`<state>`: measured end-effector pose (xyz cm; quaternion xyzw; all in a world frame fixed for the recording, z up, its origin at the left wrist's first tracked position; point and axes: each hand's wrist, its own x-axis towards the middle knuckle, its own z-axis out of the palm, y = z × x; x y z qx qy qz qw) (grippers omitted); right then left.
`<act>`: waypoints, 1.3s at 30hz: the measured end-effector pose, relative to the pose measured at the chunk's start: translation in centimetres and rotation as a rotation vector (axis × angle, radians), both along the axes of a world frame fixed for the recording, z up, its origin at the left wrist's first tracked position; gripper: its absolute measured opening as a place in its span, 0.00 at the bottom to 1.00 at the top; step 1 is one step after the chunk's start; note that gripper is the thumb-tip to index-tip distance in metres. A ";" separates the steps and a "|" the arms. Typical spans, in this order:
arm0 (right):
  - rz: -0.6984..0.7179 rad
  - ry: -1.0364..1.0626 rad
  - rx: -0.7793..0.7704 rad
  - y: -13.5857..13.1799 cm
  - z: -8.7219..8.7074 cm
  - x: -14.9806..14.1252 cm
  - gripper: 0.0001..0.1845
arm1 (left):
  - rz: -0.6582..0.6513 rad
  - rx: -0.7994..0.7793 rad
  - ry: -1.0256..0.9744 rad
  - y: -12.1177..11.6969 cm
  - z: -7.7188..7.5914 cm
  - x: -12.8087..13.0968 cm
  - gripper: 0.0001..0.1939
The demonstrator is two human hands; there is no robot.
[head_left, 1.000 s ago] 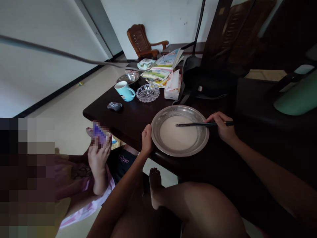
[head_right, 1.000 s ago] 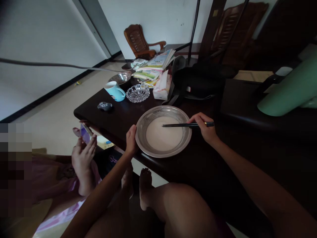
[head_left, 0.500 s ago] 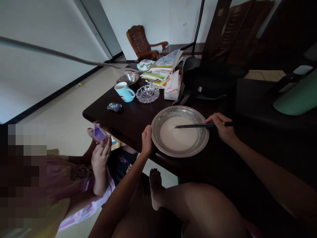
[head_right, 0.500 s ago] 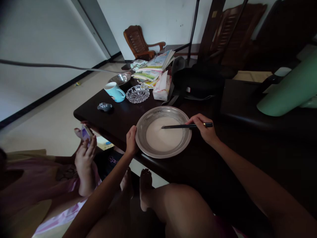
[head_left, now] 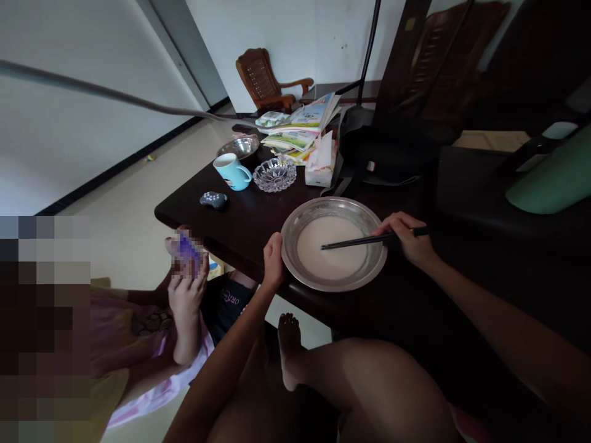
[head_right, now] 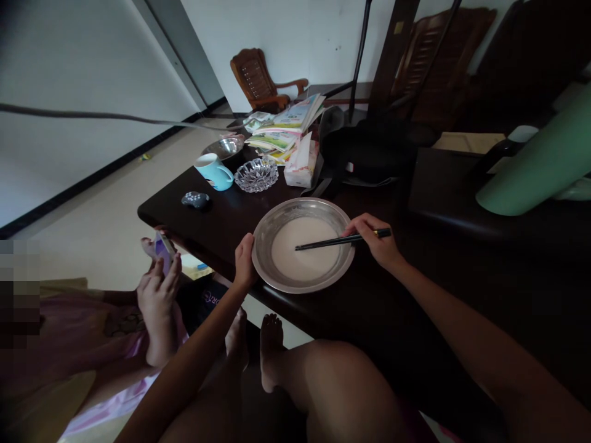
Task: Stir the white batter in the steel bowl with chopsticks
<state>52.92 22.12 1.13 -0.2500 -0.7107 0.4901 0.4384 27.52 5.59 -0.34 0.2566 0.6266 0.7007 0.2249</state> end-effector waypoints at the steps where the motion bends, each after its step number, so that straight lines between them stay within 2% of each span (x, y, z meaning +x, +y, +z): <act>1: -0.006 -0.025 0.040 0.0 0.0 0.0 0.19 | 0.001 -0.002 -0.001 0.0 0.0 0.0 0.23; 4: -0.046 0.033 0.015 0.1 0.0 0.0 0.19 | -0.003 -0.003 0.018 0.0 0.0 0.0 0.23; 7: 0.006 0.089 -0.070 0.2 -0.2 0.1 0.17 | -0.013 -0.004 0.034 0.0 -0.2 -0.1 0.23; 9: 0.038 0.022 -0.012 0.2 -0.1 0.0 0.16 | -0.012 -0.001 0.031 0.0 -0.3 -0.2 0.23; 11: 0.002 -0.018 0.055 0.2 -0.1 0.0 0.17 | -0.014 0.006 0.030 0.0 -0.4 -0.2 0.23; 14: -0.051 0.067 -0.002 0.1 0.0 0.0 0.18 | -0.024 0.008 0.039 0.0 -0.4 -0.2 0.23; 16: -0.018 0.081 -0.038 0.1 0.1 0.0 0.17 | -0.024 0.009 0.031 0.0 -0.3 -0.2 0.23; 18: 0.012 0.011 0.015 0.1 0.2 0.0 0.17 | -0.017 0.010 0.015 0.0 -0.2 -0.1 0.23; 20: -0.022 -0.020 0.065 0.2 0.2 0.0 0.17 | -0.009 0.006 0.011 0.0 -0.1 -0.1 0.24; 23: -0.087 0.086 -0.022 0.3 0.2 0.0 0.19 | -0.008 0.002 0.018 0.1 0.1 0.0 0.24; 25: -0.060 0.100 -0.056 0.3 0.2 0.0 0.19 | -0.013 0.005 0.020 0.1 0.0 0.0 0.25; 27: -0.026 0.020 0.015 0.2 0.2 0.0 0.18 | -0.017 0.011 0.018 0.1 -0.1 -0.1 0.25; 29: -0.053 -0.026 0.085 0.1 0.3 0.0 0.18 | -0.023 0.016 0.017 0.1 -0.2 -0.1 0.24; 32: -0.103 0.075 0.000 0.2 0.2 0.0 0.18 | -0.029 0.018 0.019 0.1 -0.4 -0.2 0.24; 34: -0.065 0.095 -0.048 0.1 0.2 0.1 0.18 | -0.028 0.017 0.015 0.0 -0.4 -0.2 0.24; 36: -0.015 0.014 0.011 0.1 0.2 0.1 0.18 | -0.027 0.021 0.006 0.0 -0.3 -0.2 0.24; 39: -0.042 -0.013 0.068 0.1 0.2 0.1 0.18 | -0.023 0.027 -0.005 0.1 -0.2 -0.1 0.24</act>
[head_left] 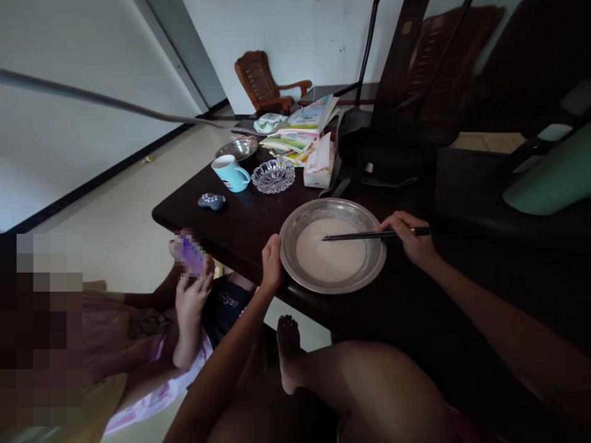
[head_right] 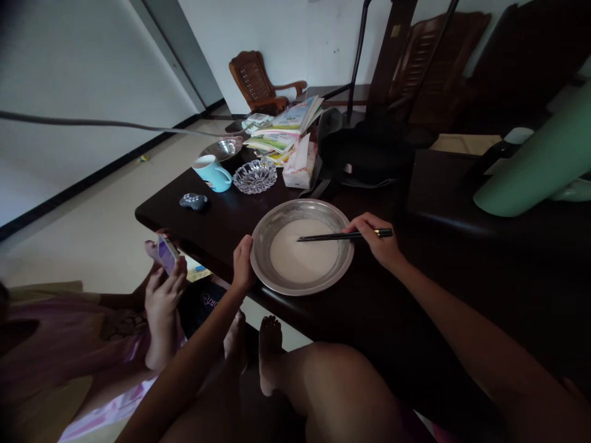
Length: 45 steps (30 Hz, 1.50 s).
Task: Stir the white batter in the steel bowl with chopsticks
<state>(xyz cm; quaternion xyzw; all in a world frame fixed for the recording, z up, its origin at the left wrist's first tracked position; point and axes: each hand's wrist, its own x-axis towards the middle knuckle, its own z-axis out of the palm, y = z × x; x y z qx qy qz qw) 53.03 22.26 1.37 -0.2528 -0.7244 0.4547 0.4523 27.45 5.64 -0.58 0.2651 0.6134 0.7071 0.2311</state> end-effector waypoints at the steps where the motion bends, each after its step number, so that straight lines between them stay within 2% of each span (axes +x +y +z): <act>1: -0.014 0.041 -0.032 0.1 0.0 0.0 0.18 | 0.001 0.001 -0.002 0.0 0.0 0.0 0.24; 4: 0.019 0.117 -0.131 0.2 -0.2 0.0 0.17 | -0.001 -0.003 -0.012 0.0 0.1 0.1 0.24; 6: 0.056 0.050 -0.081 0.2 -0.3 0.0 0.17 | 0.000 -0.003 -0.012 0.0 0.2 0.1 0.24; 9: 0.018 0.019 -0.009 0.1 -0.3 0.0 0.17 | 0.008 0.003 0.009 0.0 0.2 0.1 0.24; 13: 0.033 0.084 -0.117 0.0 -0.3 0.0 0.17 | 0.002 -0.002 0.030 0.0 0.4 0.1 0.24; 17: 0.031 -0.008 -0.013 0.1 -0.3 0.0 0.18 | 0.005 0.005 0.001 0.0 0.2 0.0 0.23; 20: 0.010 0.082 -0.084 0.1 -0.4 0.0 0.17 | 0.001 0.005 -0.025 0.1 -0.1 -0.1 0.22; 22: 0.045 0.099 -0.132 0.2 -0.4 0.0 0.16 | -0.003 0.009 -0.021 0.1 -0.2 -0.1 0.23; 26: 0.020 0.028 -0.048 0.2 -0.5 0.0 0.18 | -0.011 0.021 -0.007 0.1 -0.1 0.0 0.23; 30: 0.018 0.085 -0.124 0.2 -0.5 -0.1 0.18 | -0.003 0.009 -0.005 0.0 0.2 0.1 0.23; 32: 0.046 0.038 -0.080 0.2 -0.4 -0.1 0.18 | 0.001 0.001 0.003 0.0 0.2 0.1 0.24; 34: 0.018 0.013 -0.034 0.1 -0.3 -0.1 0.18 | 0.000 -0.001 0.010 0.0 0.3 0.1 0.24; 38: 0.000 0.076 -0.130 0.1 -0.2 0.0 0.18 | 0.007 -0.008 0.010 0.0 0.2 0.1 0.24; 42: 0.033 -0.009 -0.040 0.0 -0.2 -0.1 0.18 | 0.013 -0.006 0.002 0.0 0.1 0.0 0.24; 45: -0.009 0.074 -0.102 0.1 -0.2 -0.2 0.18 | 0.014 -0.008 0.023 0.0 0.2 0.0 0.24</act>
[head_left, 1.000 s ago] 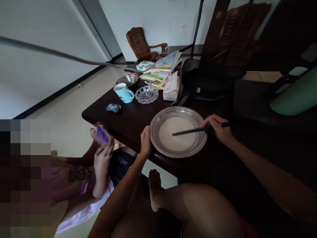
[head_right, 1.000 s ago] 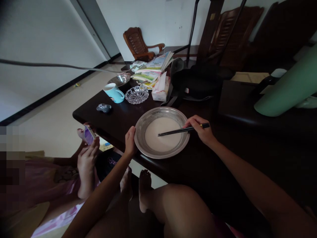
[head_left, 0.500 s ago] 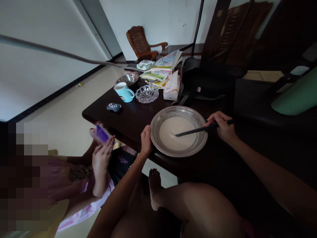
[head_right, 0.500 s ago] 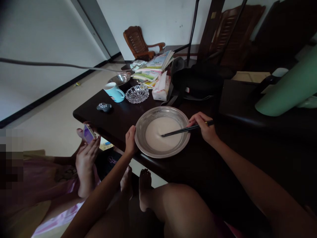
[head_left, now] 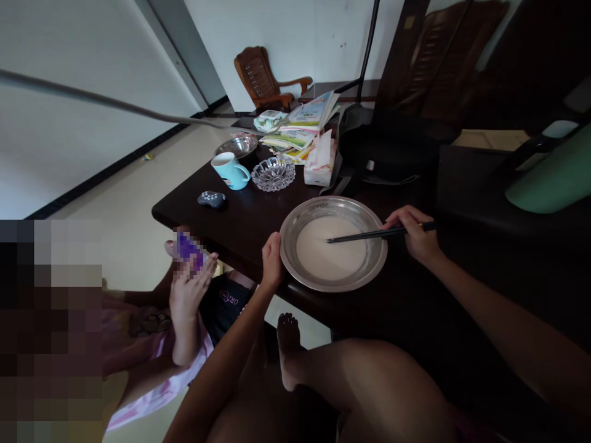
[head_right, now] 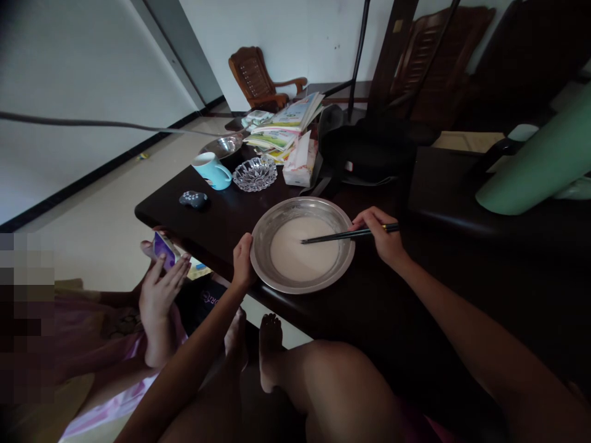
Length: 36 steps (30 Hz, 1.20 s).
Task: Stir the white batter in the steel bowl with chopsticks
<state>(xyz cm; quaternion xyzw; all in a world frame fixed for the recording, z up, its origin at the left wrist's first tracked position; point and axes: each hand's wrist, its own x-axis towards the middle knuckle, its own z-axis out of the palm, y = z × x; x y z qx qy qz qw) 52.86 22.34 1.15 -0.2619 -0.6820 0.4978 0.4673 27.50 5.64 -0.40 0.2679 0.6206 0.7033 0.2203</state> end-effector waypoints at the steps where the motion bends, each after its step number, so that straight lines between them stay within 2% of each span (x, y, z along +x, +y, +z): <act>1: 0.000 0.032 -0.038 0.0 0.0 0.0 0.18 | -0.001 0.000 0.007 0.0 0.0 0.0 0.24; 4: 0.055 -0.012 -0.032 -0.1 0.0 0.0 0.17 | -0.013 -0.002 0.005 0.0 0.1 0.1 0.25; 7: 0.027 -0.043 0.032 0.0 0.0 0.0 0.18 | -0.020 0.008 -0.006 0.0 0.1 0.1 0.25; 9: -0.014 0.016 -0.005 0.0 0.0 0.0 0.18 | -0.022 0.010 -0.008 0.0 0.0 0.1 0.24; 11: 0.007 0.035 -0.043 0.0 0.0 0.1 0.18 | -0.026 0.005 -0.007 0.0 -0.1 0.0 0.24; 14: 0.071 -0.066 0.038 0.0 0.0 0.1 0.17 | -0.018 0.003 -0.001 0.0 -0.1 0.0 0.24; 16: 0.037 -0.077 0.083 0.0 0.0 0.1 0.17 | -0.010 0.007 0.001 0.0 0.0 0.0 0.24; 18: -0.003 -0.012 0.037 0.1 0.0 0.1 0.18 | -0.006 0.002 -0.007 0.0 0.0 0.0 0.24; 21: 0.052 0.021 -0.051 -0.1 0.1 0.1 0.18 | 0.000 -0.005 -0.026 0.0 0.2 0.2 0.23; 23: 0.088 -0.045 -0.008 -0.2 0.2 0.1 0.18 | 0.001 -0.010 -0.031 0.0 0.4 0.3 0.23; 25: 0.061 -0.072 0.048 -0.2 0.3 0.1 0.18 | 0.001 -0.014 -0.030 0.0 0.5 0.3 0.23; 27: 0.032 -0.023 0.031 -0.1 0.3 0.2 0.19 | -0.003 -0.008 -0.029 0.0 0.5 0.3 0.24; 29: 0.061 0.019 -0.025 -0.1 0.2 0.2 0.18 | -0.009 0.000 -0.026 0.0 0.4 0.3 0.24; 32: 0.119 -0.056 0.010 0.0 0.1 0.2 0.19 | 0.004 -0.008 -0.022 0.0 0.3 0.2 0.24; 34: 0.081 -0.079 0.062 0.0 0.2 0.2 0.19 | 0.015 -0.014 -0.034 0.1 0.2 0.1 0.24; 36: 0.035 -0.031 0.038 0.0 0.2 0.2 0.19 | 0.013 -0.012 -0.045 0.1 0.1 0.1 0.24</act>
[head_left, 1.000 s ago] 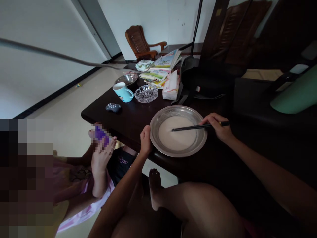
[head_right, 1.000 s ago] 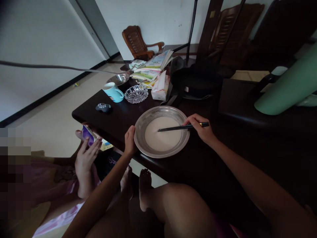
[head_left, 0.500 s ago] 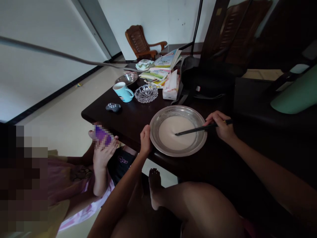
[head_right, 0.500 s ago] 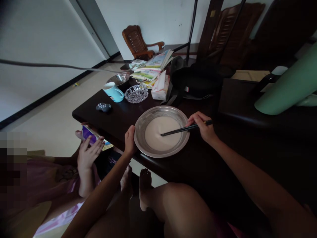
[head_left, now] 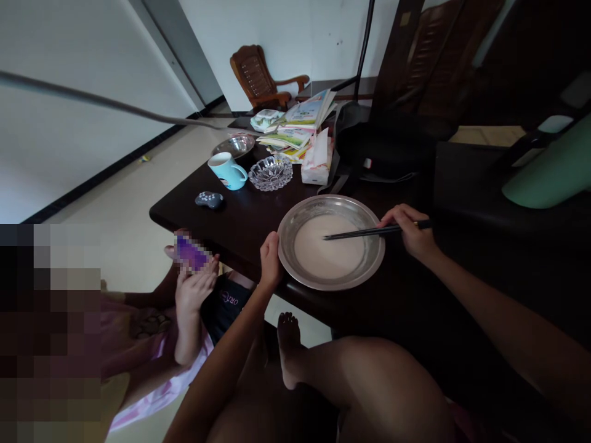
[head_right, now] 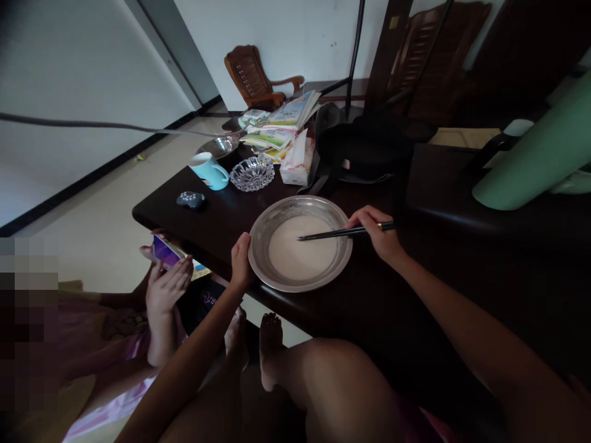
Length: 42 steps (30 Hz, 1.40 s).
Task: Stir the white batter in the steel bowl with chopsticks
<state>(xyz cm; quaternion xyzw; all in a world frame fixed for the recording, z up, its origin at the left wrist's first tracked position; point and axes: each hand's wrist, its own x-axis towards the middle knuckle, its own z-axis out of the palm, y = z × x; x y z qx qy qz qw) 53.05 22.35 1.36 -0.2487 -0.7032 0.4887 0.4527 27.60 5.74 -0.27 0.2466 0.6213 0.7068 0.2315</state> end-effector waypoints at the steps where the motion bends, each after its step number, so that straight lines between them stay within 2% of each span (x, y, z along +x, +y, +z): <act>1: -0.009 0.028 -0.031 0.0 0.0 0.0 0.19 | -0.003 0.004 -0.004 0.0 0.0 0.0 0.24; 3: 0.013 0.026 -0.057 0.0 0.0 0.0 0.18 | -0.008 0.009 -0.008 0.0 -0.1 0.0 0.23; 7: 0.021 -0.032 0.032 -0.1 -0.1 0.0 0.18 | -0.013 0.011 0.009 0.0 -0.3 -0.1 0.23; 11: 0.016 0.042 -0.044 -0.1 0.0 0.0 0.18 | -0.024 0.012 0.037 -0.1 -0.1 -0.1 0.24; 15: 0.025 -0.067 0.082 -0.1 0.0 0.0 0.18 | -0.026 -0.004 0.050 -0.1 0.3 0.1 0.24; 20: 0.032 0.070 -0.080 0.0 -0.2 0.0 0.18 | -0.028 0.006 0.035 0.0 0.4 0.2 0.24; 23: 0.059 -0.008 -0.028 -0.1 -0.1 -0.1 0.18 | -0.029 0.014 0.049 0.0 0.3 0.1 0.25; 25: 0.018 -0.027 0.018 -0.1 -0.1 -0.1 0.18 | -0.028 0.019 0.058 0.0 0.2 0.1 0.25; 27: -0.011 0.026 -0.018 0.1 -0.1 -0.1 0.18 | -0.030 0.022 0.051 0.0 0.2 0.1 0.25; 30: 0.042 0.053 -0.095 0.1 -0.3 0.0 0.17 | -0.022 0.025 0.014 0.0 0.2 0.1 0.25; 32: 0.050 -0.002 -0.044 0.1 -0.3 0.0 0.17 | -0.019 0.026 -0.001 0.0 0.1 0.1 0.25; 34: -0.004 -0.029 0.021 0.2 -0.3 0.0 0.17 | -0.023 0.022 0.002 0.0 0.1 0.1 0.25; 36: -0.044 0.001 0.018 0.2 -0.3 0.0 0.17 | -0.022 0.018 0.015 0.0 0.1 0.1 0.25; 39: 0.005 0.029 -0.025 0.1 -0.3 0.1 0.17 | -0.026 0.015 0.026 0.0 0.0 0.0 0.24; 42: 0.011 -0.043 0.055 0.2 -0.4 0.1 0.17 | -0.034 0.019 0.037 0.0 -0.2 -0.1 0.24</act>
